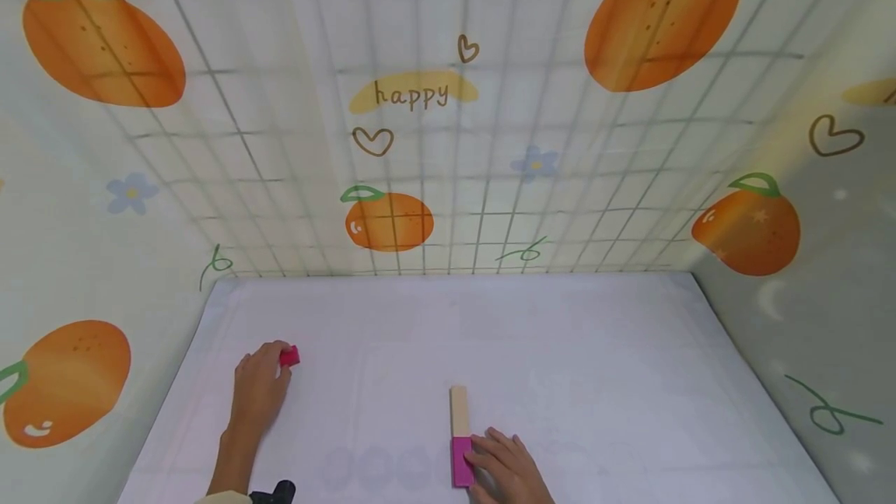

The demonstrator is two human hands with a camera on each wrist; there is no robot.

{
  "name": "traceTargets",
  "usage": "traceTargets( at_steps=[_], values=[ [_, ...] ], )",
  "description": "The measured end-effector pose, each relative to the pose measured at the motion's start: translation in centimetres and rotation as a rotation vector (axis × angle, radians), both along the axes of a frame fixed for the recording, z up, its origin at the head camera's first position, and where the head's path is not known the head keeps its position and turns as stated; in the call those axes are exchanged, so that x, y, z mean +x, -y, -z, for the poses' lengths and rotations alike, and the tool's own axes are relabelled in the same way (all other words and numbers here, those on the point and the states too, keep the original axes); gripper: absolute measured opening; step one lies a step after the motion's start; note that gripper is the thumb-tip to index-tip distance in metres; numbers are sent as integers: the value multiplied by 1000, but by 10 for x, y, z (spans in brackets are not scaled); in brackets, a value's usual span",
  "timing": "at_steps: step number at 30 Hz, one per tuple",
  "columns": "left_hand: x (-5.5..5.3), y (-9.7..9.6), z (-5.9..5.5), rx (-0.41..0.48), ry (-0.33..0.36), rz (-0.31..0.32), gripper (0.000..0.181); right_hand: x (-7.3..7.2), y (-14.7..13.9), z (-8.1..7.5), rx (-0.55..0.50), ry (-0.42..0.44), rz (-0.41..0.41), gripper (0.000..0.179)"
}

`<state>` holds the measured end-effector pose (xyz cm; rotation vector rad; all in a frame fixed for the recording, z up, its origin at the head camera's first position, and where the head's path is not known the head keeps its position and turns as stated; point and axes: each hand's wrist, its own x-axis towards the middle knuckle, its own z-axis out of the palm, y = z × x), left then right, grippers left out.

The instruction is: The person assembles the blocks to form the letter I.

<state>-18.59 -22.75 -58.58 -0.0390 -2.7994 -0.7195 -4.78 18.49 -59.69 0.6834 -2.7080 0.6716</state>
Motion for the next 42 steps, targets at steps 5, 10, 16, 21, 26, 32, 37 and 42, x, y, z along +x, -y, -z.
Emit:
traceTargets(
  at_steps=[5, 10, 16, 21, 26, 32, 37, 42],
  values=[
    [1, -9, 1, -8, 15, 0, 37, 0, 0, -2, 9, 41, 5, 36],
    [2, -21, 1, -7, 30, 17, 34, 0, -1, -2, 5, 49, 3, 36],
    [1, -37, 1, -21, -6, 71, 30, -1, -1, 1, 4, 4, -4, 36],
    [-1, -57, -5, -23, -72, 129, 29, -1, -1, 3, -3, -28, -14, 37],
    [-4, -79, -11, -40, -127, 197, 31, 0, -1, -1, -7, 35, -10, 36],
    [-6, -104, -20, -30, -159, 267, 31, 0, -1, -2, -3, 61, -6, 36],
    [-8, -122, -25, -29, -150, 313, 28, 0, -1, 0, -10, 34, -9, 36],
    [-9, -141, -29, -45, -143, 371, 27, 0, -2, -2, -9, 2, -14, 36]
  ],
)
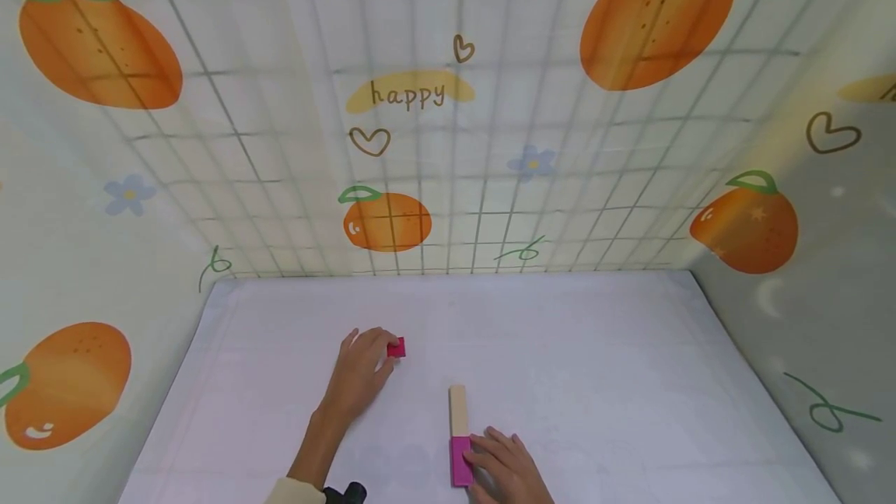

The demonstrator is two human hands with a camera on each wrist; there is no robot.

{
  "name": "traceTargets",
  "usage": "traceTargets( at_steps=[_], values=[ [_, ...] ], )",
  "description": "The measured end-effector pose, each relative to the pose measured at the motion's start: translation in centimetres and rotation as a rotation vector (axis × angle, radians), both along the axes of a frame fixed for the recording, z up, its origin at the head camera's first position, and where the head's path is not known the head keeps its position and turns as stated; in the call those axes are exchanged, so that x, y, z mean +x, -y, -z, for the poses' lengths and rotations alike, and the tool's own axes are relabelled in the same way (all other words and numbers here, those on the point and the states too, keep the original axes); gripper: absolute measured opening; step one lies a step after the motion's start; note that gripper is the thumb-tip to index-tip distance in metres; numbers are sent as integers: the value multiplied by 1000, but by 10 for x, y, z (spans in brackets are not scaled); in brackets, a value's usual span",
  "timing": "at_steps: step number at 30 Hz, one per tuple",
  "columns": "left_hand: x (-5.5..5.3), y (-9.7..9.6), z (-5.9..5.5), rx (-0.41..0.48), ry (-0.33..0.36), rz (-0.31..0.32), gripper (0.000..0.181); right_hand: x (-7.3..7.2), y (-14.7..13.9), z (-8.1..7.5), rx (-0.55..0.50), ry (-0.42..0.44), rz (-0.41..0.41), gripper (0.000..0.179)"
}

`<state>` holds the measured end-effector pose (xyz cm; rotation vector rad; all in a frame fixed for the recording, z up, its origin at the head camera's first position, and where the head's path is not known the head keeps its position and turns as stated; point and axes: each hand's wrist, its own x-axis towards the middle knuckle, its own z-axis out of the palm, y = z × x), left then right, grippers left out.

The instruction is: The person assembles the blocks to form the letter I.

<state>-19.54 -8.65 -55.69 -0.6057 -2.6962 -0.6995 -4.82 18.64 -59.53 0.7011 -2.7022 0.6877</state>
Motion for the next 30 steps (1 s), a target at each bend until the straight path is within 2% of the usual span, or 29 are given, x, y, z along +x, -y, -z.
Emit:
traceTargets(
  at_steps=[3, 10, 15, 20, 30],
  values=[
    [-1, -14, 1, -27, 6, 16, 26, 0, 0, -2, 7, 18, 2, 35],
    [-2, -44, 4, -59, 32, 70, 24, -1, 1, -6, 21, 158, 19, 34],
    [0, -59, 7, -90, 47, 88, 24, -1, 1, -8, 27, 191, 24, 35],
    [1, -71, 11, -107, 46, 114, 24, -1, 2, -11, 29, 261, 30, 36],
    [4, -83, 17, -113, 39, 158, 25, -1, 1, -11, 14, 259, 30, 35]
  ],
)
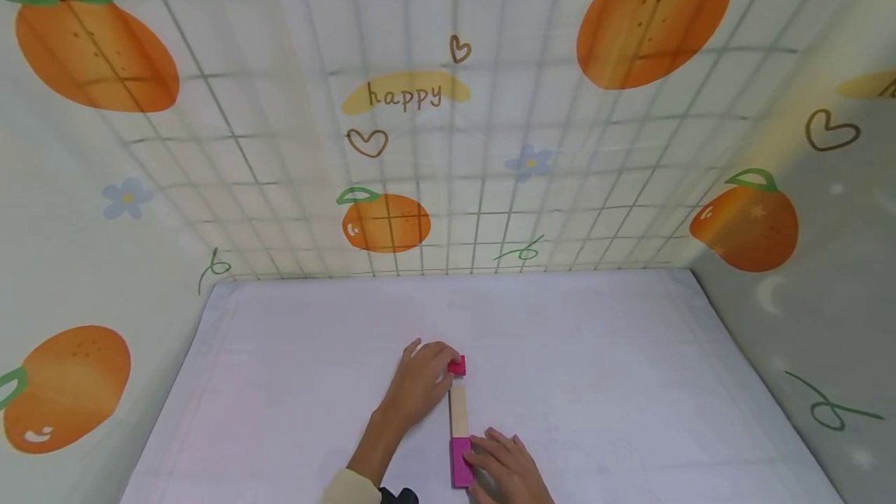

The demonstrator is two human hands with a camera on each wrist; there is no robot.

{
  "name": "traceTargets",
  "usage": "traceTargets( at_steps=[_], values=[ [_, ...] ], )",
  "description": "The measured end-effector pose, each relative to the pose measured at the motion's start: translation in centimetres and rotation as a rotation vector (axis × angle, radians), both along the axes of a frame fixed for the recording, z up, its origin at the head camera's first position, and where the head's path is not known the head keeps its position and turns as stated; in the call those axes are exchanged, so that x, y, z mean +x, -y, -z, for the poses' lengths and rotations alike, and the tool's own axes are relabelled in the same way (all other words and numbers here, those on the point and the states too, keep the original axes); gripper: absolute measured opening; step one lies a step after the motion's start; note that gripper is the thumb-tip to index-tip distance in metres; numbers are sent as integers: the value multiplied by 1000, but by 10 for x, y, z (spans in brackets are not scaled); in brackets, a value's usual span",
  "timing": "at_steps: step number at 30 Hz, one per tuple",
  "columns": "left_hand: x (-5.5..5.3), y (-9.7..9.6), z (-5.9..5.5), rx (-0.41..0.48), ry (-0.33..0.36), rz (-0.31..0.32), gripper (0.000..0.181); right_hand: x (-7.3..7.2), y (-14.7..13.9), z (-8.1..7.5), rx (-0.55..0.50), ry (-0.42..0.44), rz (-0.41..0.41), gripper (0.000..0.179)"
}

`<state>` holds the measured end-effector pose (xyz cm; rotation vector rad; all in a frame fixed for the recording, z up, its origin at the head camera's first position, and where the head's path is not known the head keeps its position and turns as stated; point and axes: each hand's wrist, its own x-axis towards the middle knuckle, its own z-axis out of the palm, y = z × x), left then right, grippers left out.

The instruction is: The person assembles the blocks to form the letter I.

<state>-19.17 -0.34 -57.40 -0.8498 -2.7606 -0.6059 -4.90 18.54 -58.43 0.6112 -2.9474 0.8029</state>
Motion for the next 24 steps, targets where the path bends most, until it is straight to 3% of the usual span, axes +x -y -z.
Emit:
traceTargets(
  at_steps=[11, 24],
  values=[
    [1, -1, 10, 9, -9, 10, 23, -1, -1, 1, 11, -30, -1, 36],
    [-1, 3, 12, -4, 6, 23, 21, -1, 1, 3, 11, -28, 22, 35]
  ],
)
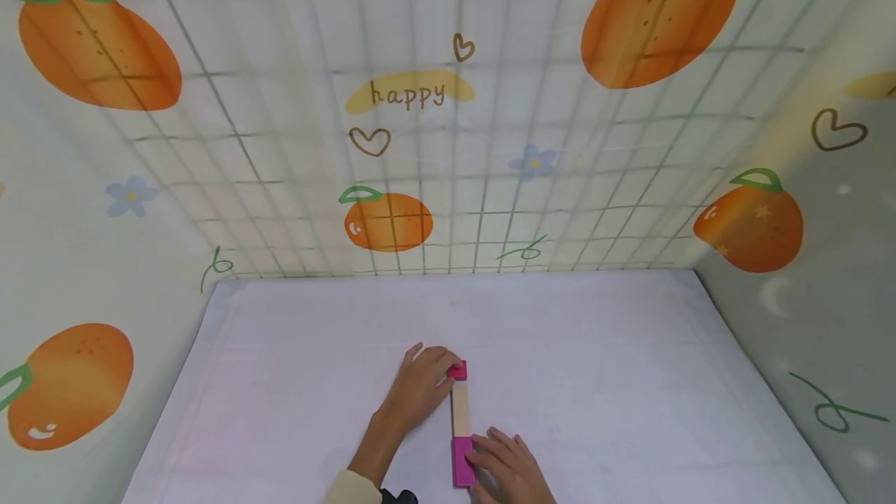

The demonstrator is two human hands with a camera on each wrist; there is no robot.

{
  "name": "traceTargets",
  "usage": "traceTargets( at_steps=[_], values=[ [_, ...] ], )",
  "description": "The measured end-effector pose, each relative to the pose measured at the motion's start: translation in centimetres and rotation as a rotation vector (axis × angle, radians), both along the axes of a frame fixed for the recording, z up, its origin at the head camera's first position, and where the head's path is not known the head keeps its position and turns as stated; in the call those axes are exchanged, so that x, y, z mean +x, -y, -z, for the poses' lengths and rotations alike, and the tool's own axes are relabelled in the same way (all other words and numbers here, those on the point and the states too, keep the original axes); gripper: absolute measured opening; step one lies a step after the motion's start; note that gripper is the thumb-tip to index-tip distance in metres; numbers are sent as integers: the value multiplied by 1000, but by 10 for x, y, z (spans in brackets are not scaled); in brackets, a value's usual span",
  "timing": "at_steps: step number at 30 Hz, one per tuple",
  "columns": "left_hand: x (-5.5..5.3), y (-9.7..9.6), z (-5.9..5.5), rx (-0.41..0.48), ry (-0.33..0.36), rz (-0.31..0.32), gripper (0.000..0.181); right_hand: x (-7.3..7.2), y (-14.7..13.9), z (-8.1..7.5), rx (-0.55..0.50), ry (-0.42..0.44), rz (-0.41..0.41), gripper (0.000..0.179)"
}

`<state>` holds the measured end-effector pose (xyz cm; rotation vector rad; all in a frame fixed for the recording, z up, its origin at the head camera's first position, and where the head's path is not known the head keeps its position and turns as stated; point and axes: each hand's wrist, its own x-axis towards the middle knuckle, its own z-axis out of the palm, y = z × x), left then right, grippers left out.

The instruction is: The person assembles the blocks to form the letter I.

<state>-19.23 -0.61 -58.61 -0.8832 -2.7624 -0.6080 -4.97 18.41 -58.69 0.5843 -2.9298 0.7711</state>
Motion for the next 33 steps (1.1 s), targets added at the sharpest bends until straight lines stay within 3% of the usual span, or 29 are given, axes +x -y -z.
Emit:
traceTargets(
  at_steps=[9, 22, 33],
  values=[
    [-1, 2, 0, -39, -12, 10, 29, 0, 0, -3, -4, 29, 8, 37],
    [-2, 2, -5, -46, 45, -2, 33, -2, 0, -3, -12, 79, 20, 38],
    [-5, 9, 3, 75, 72, 97, 36, 1, 0, 0, -42, 16, 5, 35]
  ],
)
